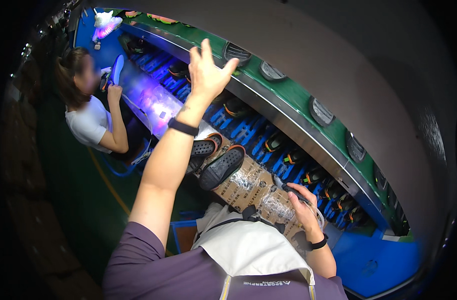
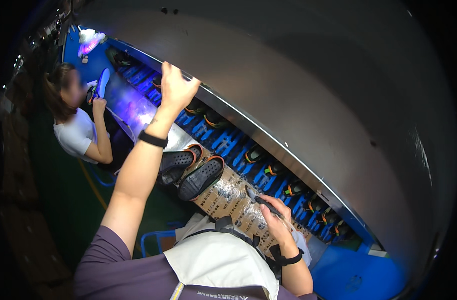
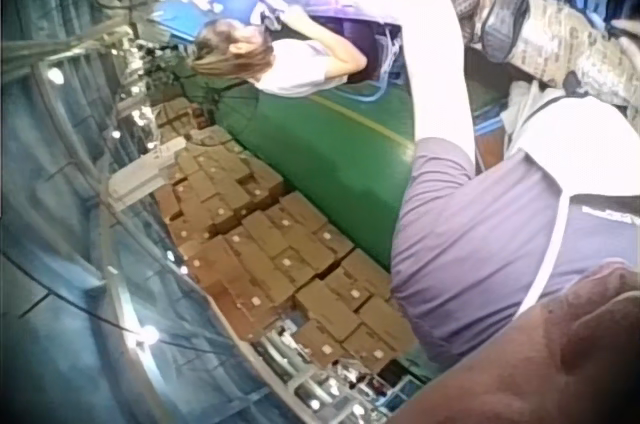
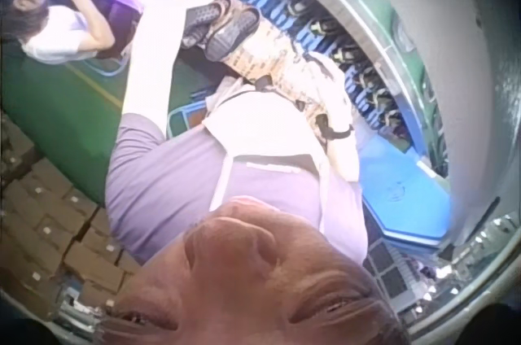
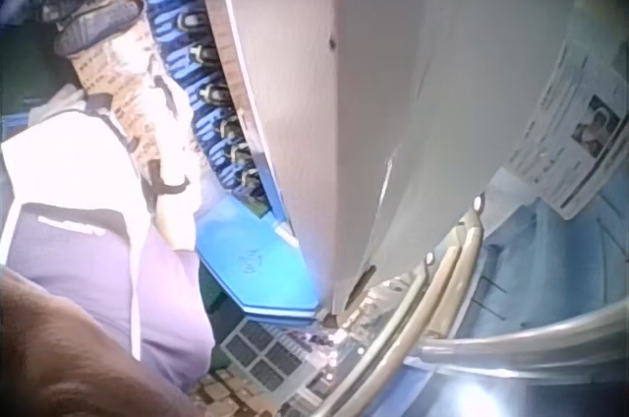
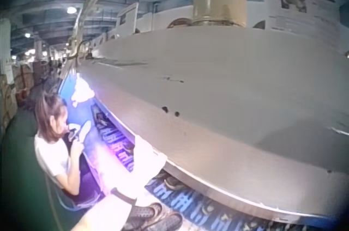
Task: Applying glue or sealant to shoe outsoles at a manufacturing conveyor line.
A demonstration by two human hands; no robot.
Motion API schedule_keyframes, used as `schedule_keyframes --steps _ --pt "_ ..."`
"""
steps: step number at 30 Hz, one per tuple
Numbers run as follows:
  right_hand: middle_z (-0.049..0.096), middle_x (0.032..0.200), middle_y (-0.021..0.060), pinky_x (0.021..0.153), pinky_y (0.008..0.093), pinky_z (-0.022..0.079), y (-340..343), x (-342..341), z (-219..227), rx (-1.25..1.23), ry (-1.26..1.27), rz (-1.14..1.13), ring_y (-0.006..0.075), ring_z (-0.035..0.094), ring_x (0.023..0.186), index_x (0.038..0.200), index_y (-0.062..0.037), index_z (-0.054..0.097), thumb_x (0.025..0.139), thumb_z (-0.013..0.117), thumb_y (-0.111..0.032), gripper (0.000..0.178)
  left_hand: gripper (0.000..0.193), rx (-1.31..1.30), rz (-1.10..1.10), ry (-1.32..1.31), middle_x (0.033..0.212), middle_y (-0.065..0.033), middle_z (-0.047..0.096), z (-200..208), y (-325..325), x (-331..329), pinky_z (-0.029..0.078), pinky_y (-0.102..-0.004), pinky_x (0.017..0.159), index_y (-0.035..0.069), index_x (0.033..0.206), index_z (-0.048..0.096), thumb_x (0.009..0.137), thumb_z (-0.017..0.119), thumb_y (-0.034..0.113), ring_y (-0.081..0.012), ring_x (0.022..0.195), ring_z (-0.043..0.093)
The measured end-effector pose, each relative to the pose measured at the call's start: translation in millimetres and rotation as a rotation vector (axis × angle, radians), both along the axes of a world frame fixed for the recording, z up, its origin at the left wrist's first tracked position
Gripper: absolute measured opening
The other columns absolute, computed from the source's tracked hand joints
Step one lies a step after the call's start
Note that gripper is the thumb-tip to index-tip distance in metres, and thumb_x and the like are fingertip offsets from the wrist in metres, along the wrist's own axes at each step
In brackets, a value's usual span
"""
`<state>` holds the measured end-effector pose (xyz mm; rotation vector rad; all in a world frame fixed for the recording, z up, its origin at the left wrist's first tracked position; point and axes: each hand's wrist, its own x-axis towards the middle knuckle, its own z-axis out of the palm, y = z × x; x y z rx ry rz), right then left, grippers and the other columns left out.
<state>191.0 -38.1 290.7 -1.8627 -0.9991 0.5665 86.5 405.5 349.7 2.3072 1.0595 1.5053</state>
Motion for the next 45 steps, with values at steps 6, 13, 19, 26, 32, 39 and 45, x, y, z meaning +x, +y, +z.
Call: schedule_keyframes --steps 6,13,19,26,32,39,45 --pt "0.071 0.095 0.0113 0.076 0.0316 0.05 18 3 5 -0.066 -0.054 0.051 0.0211 0.065 0.082 0.118 -0.0038 0.075 0.093 0.075 -0.017 0.028 0.086 -0.049 -0.271 0.446 0.13 -0.0381 0.058 -14 49 30 0.048 -0.0552 0.105 0.007 0.151 0.052 0.084 0.078 0.055 -0.0524 0.121 0.06" --pt "0.073 0.098 0.0128 0.081 0.0325 0.052 26 11 0 -0.125 -0.036 -0.021 0.0225 0.067 0.087 0.118 -0.0027 0.075 0.092 0.075 -0.014 0.028 0.05 -0.316 -0.687 0.126 0.126 -0.0221 0.071 19 104 19 0.054 -0.0464 0.101 0.006 0.131 0.068 0.09 0.072 0.034 -0.0403 0.117 0.067" --pt "0.075 0.099 0.0114 0.084 0.0311 0.053 34 10 5 -0.167 -0.081 -0.049 0.0185 0.069 0.091 0.117 -0.002 0.075 0.093 0.073 -0.015 0.028 0.03 0.24 -0.099 0.564 0.115 -0.0192 0.074 -8 229 26 0.057 -0.0468 0.09 0.006 0.119 0.073 0.093 0.065 0.02 -0.0379 0.108 0.07" --pt "0.075 0.099 0.0129 0.086 0.0328 0.054 39 3 16 -0.299 0.039 -0.147 0.0198 0.069 0.09 0.12 -0.0043 0.076 0.092 0.074 -0.013 0.029 0.026 0.448 0.159 0.787 0.11 -0.0179 0.075 -12 296 7 0.057 -0.0467 0.088 0.008 0.113 0.075 0.091 0.065 0.016 -0.0375 0.105 0.071" --pt "0.073 0.1 0.0119 0.084 0.0326 0.052 38 16 0 -0.15 -0.037 -0.039 0.0208 0.067 0.09 0.119 -0.0018 0.075 0.092 0.073 -0.009 0.028 0.014 0.272 -0.305 0.831 0.092 -0.0154 0.076 30 252 -14 0.057 -0.0479 0.08 0.012 0.092 0.078 0.084 0.067 0.01 -0.0376 0.09 0.073" --pt "0.075 0.104 0.0053 0.091 0.0286 0.051 38 21 6 -0.082 0.098 -0.079 0.0134 0.066 0.096 0.12 0.0007 0.075 0.096 0.073 -0.012 0.027 0.055 -0.022 0.094 0.429 0.094 -0.0238 0.077 44 195 -45 0.061 -0.0465 0.085 -0.003 0.105 0.077 0.094 0.069 0.05 -0.0436 0.092 0.074" --pt "0.07 0.09 0.0004 0.076 0.0234 0.046 20 25 -8 0.045 0.275 -0.235 0.0075 0.059 0.08 0.115 0.0007 0.076 0.094 0.073 -0.013 0.025 0.056 -0.45 -0.025 0.075 0.101 -0.0255 0.077 -4 130 -57 0.058 -0.0401 0.088 -0.01 0.111 0.073 0.08 0.083 0.036 -0.0318 0.096 0.077"
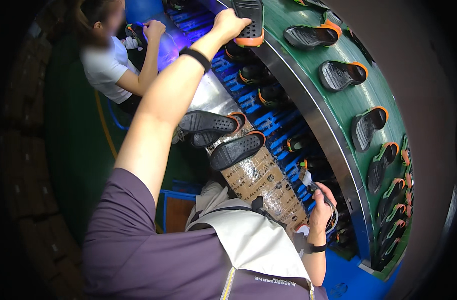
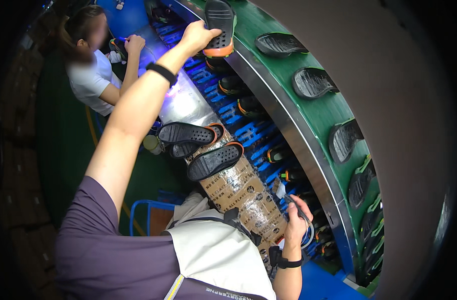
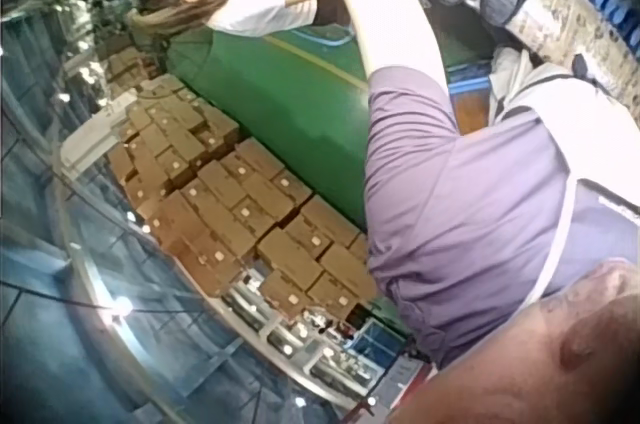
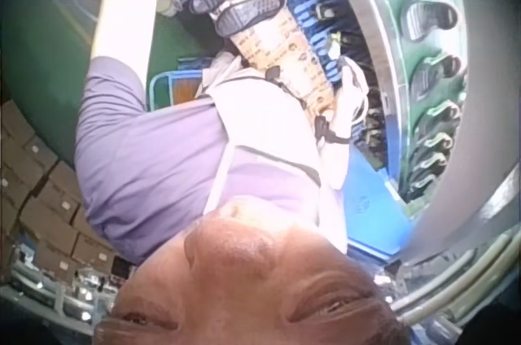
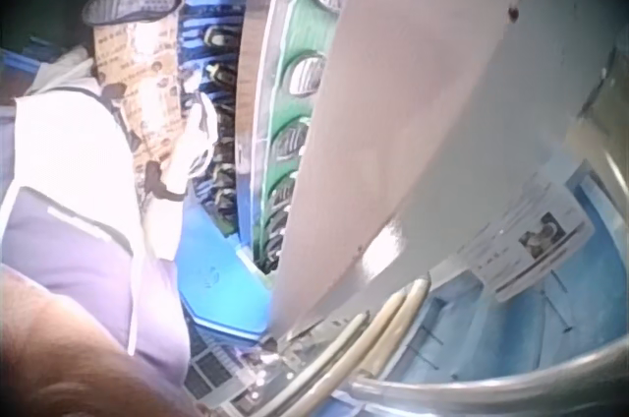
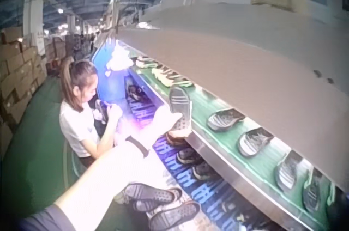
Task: Applying glue or sealant to shoe outsoles at a manufacturing conveyor line.
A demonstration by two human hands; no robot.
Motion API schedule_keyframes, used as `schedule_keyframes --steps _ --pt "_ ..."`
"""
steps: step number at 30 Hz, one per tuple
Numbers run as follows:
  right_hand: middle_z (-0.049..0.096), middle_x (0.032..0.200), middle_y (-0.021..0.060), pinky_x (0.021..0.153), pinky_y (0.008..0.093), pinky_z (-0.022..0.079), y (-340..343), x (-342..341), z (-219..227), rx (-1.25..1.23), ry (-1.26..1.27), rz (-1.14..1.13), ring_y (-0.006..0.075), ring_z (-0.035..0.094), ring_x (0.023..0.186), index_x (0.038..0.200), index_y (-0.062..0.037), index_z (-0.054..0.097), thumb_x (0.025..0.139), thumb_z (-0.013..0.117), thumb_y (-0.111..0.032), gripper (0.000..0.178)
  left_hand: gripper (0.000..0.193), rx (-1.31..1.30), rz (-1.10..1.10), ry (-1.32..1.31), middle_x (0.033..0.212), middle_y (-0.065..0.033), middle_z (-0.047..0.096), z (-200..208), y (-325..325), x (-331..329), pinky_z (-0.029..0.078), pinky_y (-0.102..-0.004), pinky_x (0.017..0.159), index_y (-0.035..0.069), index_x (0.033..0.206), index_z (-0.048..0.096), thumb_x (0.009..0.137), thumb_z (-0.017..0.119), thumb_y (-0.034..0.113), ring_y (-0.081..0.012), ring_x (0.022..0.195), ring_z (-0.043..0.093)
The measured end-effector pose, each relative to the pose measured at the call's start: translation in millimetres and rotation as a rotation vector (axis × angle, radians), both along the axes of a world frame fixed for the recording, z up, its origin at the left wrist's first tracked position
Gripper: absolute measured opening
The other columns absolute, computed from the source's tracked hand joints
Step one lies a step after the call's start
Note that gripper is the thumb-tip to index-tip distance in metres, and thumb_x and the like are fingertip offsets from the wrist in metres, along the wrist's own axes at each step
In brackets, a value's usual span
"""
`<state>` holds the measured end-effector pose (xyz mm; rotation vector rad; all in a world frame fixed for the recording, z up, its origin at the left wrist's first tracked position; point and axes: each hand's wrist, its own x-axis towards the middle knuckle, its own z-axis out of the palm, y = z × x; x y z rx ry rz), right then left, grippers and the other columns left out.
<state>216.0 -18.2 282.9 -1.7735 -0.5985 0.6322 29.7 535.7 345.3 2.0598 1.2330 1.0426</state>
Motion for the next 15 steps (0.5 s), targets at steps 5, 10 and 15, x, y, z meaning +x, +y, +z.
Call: schedule_keyframes --steps 5,10,15 --pt "0.064 0.086 -0.0001 0.074 0.0238 0.041 -14 0 -7 0.188 0.192 -0.051 0.0085 0.053 0.077 0.116 0.0035 0.073 0.094 0.074 -0.018 0.031 0.049 -0.183 -0.223 -1.0 0.114 -0.0137 0.075 -41 -97 -9 0.055 -0.0334 0.093 -0.009 0.131 0.061 0.09 0.074 0.014 -0.0197 0.099 0.071" --pt "0.067 0.088 0.0007 0.074 0.0235 0.043 -9 -9 15 0.284 0.244 0.03 0.0077 0.055 0.078 0.118 0.0036 0.073 0.094 0.073 -0.017 0.032 0.039 -0.804 -0.426 -1.01 0.118 -0.0145 0.072 -84 -214 -30 0.056 -0.0391 0.095 -0.004 0.132 0.062 0.101 0.06 0.02 -0.0246 0.106 0.071" --pt "0.071 0.089 -0.0007 0.075 0.0231 0.046 19 -27 47 0.272 0.095 0.18 0.006 0.059 0.081 0.115 -0.0011 0.077 0.093 0.075 -0.014 0.025 0.051 -1.197 -0.666 -1.252 0.137 -0.0232 0.065 -84 -322 -22 0.054 -0.0488 0.107 -0.004 0.145 0.051 0.102 0.056 0.023 -0.0348 0.12 0.067"
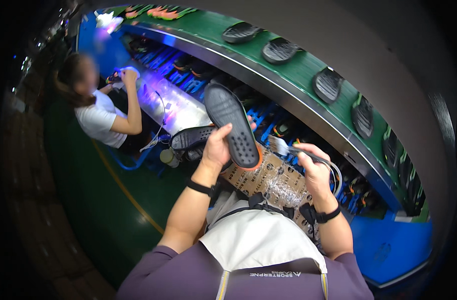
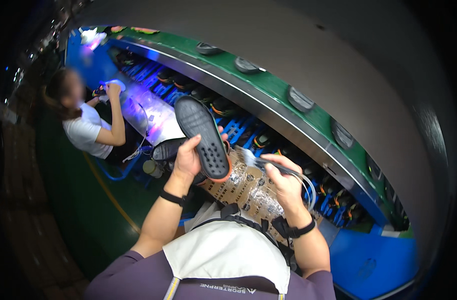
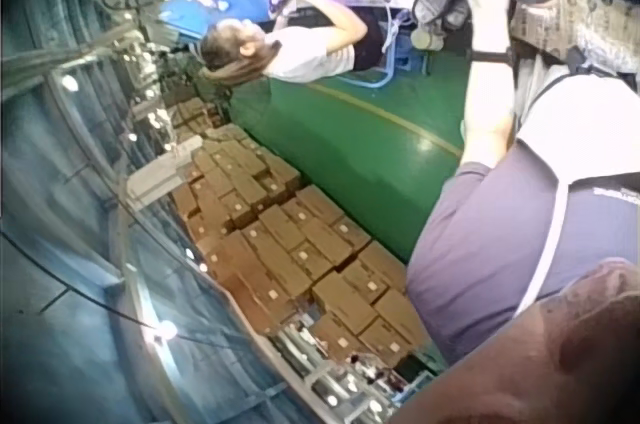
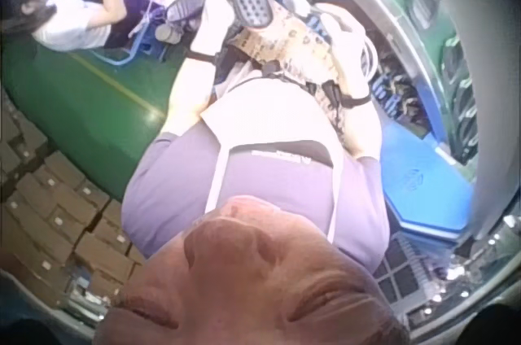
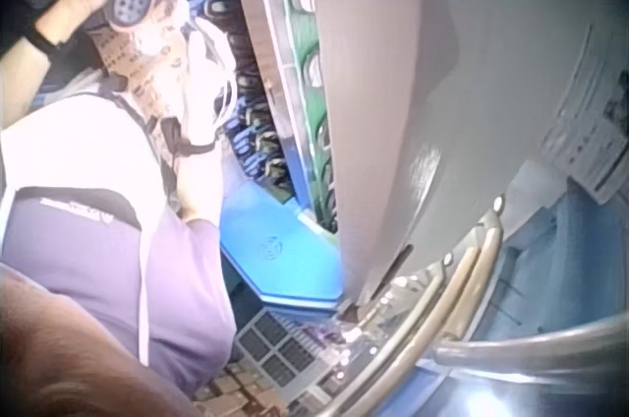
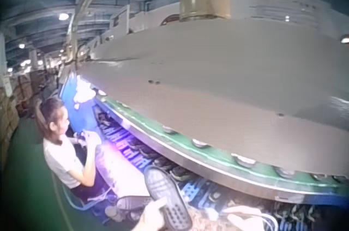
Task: Applying glue or sealant to shoe outsoles at a manufacturing conveyor line.
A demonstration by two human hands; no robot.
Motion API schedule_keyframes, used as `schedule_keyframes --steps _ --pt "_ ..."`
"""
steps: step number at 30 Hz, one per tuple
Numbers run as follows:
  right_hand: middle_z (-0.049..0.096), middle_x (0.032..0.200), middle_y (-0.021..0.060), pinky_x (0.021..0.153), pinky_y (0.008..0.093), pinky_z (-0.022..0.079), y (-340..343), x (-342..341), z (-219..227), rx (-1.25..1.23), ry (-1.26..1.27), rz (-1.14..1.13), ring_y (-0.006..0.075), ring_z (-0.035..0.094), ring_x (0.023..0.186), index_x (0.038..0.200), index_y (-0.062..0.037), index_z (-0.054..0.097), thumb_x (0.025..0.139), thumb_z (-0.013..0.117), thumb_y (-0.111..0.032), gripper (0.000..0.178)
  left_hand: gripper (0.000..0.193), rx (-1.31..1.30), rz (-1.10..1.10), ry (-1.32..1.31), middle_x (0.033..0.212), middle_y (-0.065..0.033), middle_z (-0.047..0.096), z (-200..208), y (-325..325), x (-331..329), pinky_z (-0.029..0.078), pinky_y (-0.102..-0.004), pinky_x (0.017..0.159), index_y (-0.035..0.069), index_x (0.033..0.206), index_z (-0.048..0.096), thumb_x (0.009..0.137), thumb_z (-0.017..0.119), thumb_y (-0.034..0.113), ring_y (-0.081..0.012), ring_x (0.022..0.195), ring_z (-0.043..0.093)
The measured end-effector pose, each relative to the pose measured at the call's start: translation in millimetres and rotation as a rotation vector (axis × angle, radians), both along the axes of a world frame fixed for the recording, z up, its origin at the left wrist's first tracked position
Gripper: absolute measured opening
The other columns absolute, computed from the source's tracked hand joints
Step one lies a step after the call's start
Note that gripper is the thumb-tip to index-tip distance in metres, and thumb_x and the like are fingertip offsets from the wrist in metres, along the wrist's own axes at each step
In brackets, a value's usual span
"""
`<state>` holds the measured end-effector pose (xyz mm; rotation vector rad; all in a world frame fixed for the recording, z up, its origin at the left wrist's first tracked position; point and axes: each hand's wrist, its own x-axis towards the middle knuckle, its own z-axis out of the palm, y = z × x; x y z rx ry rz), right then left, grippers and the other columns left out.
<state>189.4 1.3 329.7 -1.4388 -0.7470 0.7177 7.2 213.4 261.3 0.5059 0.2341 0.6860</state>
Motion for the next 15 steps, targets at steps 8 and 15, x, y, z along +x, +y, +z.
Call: schedule_keyframes --steps 8,15 --pt "0.077 0.098 0.0054 0.087 0.0284 0.056 42 -17 16 0.149 0.022 0.145 0.0117 0.07 0.093 0.114 -0.0006 0.077 0.094 0.073 -0.012 0.023 0.097 -0.131 -0.037 -0.061 0.154 -0.0172 0.054 -10 -63 9 0.034 -0.0492 0.124 0.004 0.153 0.048 0.096 0.043 0.082 -0.0346 0.143 0.049" --pt "0.076 0.099 0.0049 0.083 0.0257 0.054 51 -25 30 0.141 -0.013 0.138 0.0098 0.066 0.089 0.115 -0.0006 0.076 0.094 0.073 -0.013 0.025 0.085 -0.164 -0.004 -0.014 0.157 -0.0102 0.051 -2 -82 17 0.034 -0.0463 0.124 0.01 0.156 0.047 0.104 0.03 0.075 -0.0295 0.146 0.047"
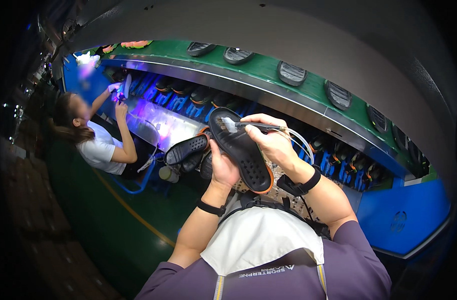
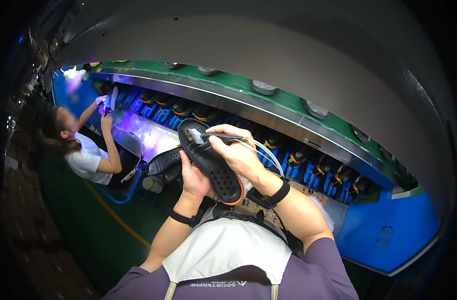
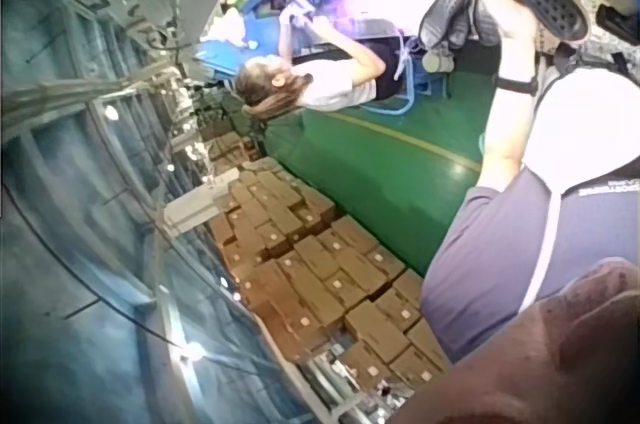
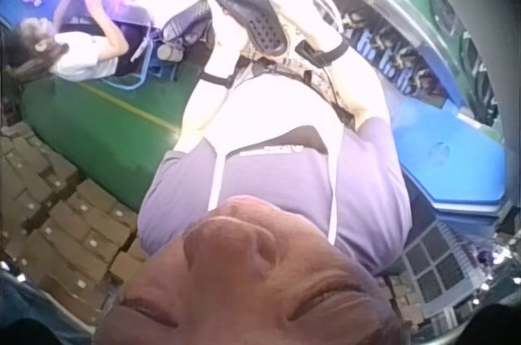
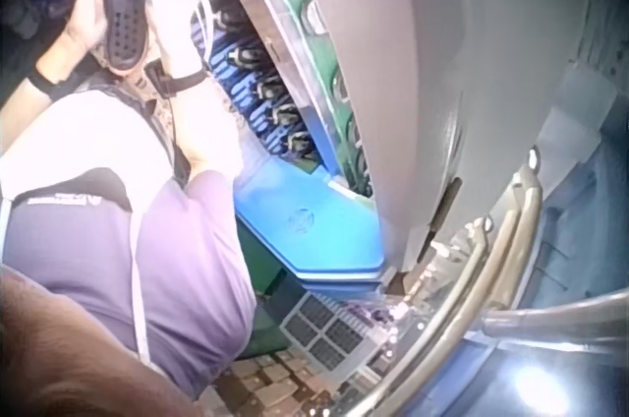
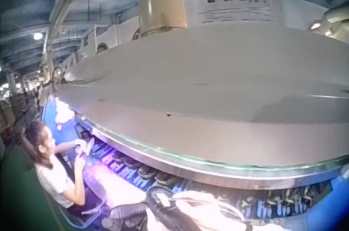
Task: Applying glue or sealant to shoe outsoles at a manufacturing conveyor line.
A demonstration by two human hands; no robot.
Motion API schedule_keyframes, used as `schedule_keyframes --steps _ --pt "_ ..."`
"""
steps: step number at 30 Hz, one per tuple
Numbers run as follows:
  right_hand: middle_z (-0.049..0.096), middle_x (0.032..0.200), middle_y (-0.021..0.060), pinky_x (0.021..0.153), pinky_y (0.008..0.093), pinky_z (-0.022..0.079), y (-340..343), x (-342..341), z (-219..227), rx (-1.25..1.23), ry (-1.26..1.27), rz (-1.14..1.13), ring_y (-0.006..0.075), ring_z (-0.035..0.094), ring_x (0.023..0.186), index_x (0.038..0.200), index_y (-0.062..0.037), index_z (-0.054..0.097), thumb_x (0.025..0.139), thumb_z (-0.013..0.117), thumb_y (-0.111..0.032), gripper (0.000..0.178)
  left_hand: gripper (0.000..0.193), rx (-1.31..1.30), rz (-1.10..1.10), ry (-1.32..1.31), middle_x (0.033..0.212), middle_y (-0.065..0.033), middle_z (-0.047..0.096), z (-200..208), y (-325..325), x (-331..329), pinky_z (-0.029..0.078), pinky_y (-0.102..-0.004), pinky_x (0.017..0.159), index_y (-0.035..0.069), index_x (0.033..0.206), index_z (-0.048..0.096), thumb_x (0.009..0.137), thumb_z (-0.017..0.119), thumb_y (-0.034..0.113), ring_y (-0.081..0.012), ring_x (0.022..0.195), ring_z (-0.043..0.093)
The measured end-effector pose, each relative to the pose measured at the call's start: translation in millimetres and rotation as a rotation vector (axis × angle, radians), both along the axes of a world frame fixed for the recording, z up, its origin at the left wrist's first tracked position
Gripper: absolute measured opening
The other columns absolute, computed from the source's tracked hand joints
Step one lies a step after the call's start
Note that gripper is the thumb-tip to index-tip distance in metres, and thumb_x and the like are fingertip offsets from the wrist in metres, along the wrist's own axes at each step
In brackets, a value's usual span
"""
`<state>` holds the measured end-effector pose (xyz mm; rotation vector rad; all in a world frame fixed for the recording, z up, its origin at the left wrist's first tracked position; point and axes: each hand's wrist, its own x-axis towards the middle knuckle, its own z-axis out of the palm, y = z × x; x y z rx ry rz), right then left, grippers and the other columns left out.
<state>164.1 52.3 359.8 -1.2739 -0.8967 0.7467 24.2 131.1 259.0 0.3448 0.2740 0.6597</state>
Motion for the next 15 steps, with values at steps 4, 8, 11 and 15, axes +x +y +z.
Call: schedule_keyframes --steps 4,8,11,15 --pt "0.075 0.1 0.0036 0.084 0.026 0.053 -1 1 -1 0.029 -0.015 -0.004 0.0099 0.065 0.091 0.116 -0.0002 0.075 0.095 0.073 -0.015 0.025 0.082 0.055 -0.028 -0.05 0.157 -0.0096 0.051 9 -2 3 0.034 -0.0458 0.124 0.011 0.156 0.047 0.105 0.028 0.073 -0.0286 0.145 0.047" --pt "0.077 0.099 0.0066 0.086 0.0285 0.055 -1 0 1 0.036 -0.038 -0.017 0.0117 0.068 0.092 0.116 -0.0023 0.076 0.093 0.073 -0.014 0.026 0.082 0.029 -0.032 -0.018 0.158 -0.0087 0.05 10 -3 4 0.033 -0.045 0.125 0.012 0.156 0.047 0.106 0.027 0.073 -0.0276 0.146 0.046" --pt "0.077 0.103 0.0087 0.087 0.0294 0.055 -1 -6 7 0.019 -0.082 -0.034 0.0137 0.07 0.094 0.117 -0.0028 0.076 0.093 0.073 -0.015 0.027 0.082 0.029 -0.014 0.03 0.16 -0.0078 0.049 9 -5 3 0.032 -0.0443 0.125 0.012 0.157 0.045 0.106 0.026 0.073 -0.027 0.147 0.045" --pt "0.075 0.1 0.0065 0.084 0.0285 0.054 2 -10 -7 0.099 -0.12 -0.085 0.0126 0.067 0.091 0.115 -0.002 0.076 0.094 0.073 -0.014 0.024 0.082 0.107 -0.015 0.04 0.159 -0.0087 0.048 6 -5 5 0.032 -0.0436 0.125 0.011 0.157 0.044 0.107 0.024 0.072 -0.0271 0.148 0.044"
